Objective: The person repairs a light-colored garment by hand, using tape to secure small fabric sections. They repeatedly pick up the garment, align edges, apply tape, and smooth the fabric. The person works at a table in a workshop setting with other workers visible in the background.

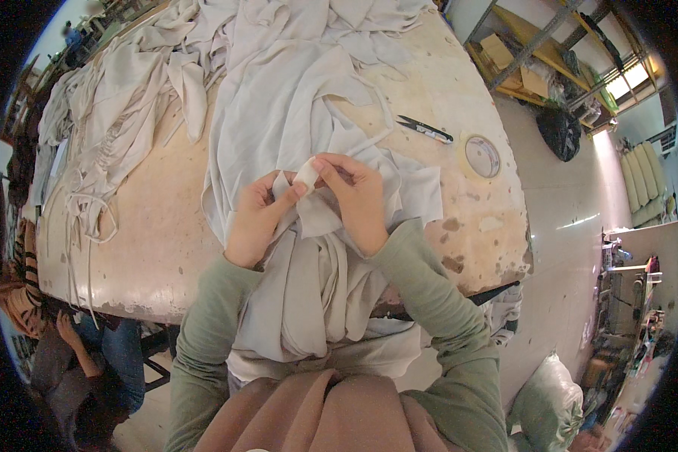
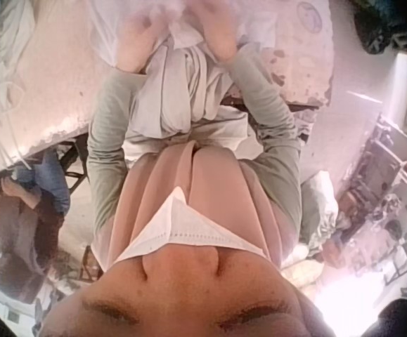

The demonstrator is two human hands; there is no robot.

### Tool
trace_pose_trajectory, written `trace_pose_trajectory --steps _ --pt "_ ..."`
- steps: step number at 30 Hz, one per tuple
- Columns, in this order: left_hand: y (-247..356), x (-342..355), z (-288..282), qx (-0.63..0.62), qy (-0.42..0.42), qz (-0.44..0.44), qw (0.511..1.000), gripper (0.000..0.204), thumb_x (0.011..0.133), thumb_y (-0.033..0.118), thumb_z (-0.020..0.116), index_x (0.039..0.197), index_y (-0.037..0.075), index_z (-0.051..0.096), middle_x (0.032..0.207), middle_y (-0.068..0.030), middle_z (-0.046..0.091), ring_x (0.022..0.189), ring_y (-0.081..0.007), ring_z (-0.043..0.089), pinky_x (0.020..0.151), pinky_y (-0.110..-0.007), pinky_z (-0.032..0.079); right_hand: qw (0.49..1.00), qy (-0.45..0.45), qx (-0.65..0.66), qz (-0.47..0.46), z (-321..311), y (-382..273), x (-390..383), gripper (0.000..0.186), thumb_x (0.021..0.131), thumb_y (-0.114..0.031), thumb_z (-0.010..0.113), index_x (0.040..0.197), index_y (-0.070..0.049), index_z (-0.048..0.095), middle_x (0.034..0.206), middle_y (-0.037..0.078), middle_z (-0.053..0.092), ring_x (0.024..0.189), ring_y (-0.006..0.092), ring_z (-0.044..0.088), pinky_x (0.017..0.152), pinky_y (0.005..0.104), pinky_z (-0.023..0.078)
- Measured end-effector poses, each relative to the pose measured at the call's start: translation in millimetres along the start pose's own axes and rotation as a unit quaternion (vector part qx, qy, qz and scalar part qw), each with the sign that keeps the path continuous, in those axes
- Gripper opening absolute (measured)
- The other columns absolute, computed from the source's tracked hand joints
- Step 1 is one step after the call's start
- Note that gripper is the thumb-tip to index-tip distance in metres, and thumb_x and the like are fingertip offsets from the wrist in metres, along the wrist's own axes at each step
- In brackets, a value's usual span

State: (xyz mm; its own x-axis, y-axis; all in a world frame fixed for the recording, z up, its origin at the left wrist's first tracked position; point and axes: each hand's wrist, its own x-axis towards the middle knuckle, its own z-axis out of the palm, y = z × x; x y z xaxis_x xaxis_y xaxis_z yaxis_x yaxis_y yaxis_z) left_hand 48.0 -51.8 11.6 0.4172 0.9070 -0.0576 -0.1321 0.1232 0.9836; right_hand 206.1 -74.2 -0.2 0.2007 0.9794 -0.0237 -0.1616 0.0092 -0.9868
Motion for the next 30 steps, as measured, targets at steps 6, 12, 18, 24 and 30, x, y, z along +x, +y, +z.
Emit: trace_pose_trajectory --steps 6,12,18,24,30 --pt "-1.2 -4.3 4.0 0.158 0.065 0.026 0.985 0.014 0.087 0.012 0.065 0.098 0.003 0.064 0.068 -0.0005 0.055 0.06 -0.0056 0.043 0.055 -0.023 0.038 0.999 -0.037 -0.005 -0.01 0.5 0.9 3.5 0.021 0.092 -0.016 0.061 0.106 0.0 0.061 0.089 0.001 0.064 0.082 0.0068 0.058 0.074 0.0203 0.047" --pt "2.2 -7.5 9.9 0.298 0.14 0.116 0.937 0.016 0.084 0.012 0.067 0.098 0.004 0.066 0.077 -0.0109 0.066 0.056 -0.0113 0.048 0.055 -0.026 0.041 0.993 -0.116 -0.016 0.015 0.4 3.3 4.9 0.016 0.091 -0.016 0.063 0.097 -0.001 0.062 0.085 0.0 0.063 0.078 0.0072 0.057 0.072 0.0218 0.046" --pt "8.1 -7.8 12.1 0.319 0.166 0.112 0.927 0.014 0.081 0.014 0.071 0.089 0.004 0.067 0.07 -0.0089 0.064 0.053 -0.0096 0.046 0.052 -0.026 0.04 0.996 -0.081 0.017 -0.043 3.6 10.3 3.5 0.013 0.089 -0.013 0.064 0.09 0.0 0.062 0.083 0.002 0.061 0.082 0.0095 0.058 0.076 0.0245 0.046" --pt "9.3 -6.8 7.2 0.267 0.154 0.045 0.95 0.014 0.08 0.011 0.073 0.084 0.001 0.066 0.062 -0.0029 0.058 0.056 -0.0053 0.045 0.052 -0.022 0.038 0.994 -0.076 -0.007 -0.074 3.2 15.5 1.2 0.011 0.089 -0.011 0.063 0.088 0.0 0.063 0.09 0.004 0.057 0.082 0.0105 0.057 0.076 0.0247 0.046" --pt "5.3 -1.1 3.9 0.032 0.101 -0.005 0.994 0.013 0.081 0.007 0.072 0.085 -0.002 0.065 0.073 -0.0021 0.064 0.062 -0.0055 0.053 0.057 -0.02 0.041 0.993 -0.006 -0.034 -0.111 12.9 17.8 -3.8 0.012 0.089 -0.011 0.062 0.09 0.001 0.063 0.095 0.004 0.057 0.084 0.0101 0.056 0.076 0.0238 0.045"
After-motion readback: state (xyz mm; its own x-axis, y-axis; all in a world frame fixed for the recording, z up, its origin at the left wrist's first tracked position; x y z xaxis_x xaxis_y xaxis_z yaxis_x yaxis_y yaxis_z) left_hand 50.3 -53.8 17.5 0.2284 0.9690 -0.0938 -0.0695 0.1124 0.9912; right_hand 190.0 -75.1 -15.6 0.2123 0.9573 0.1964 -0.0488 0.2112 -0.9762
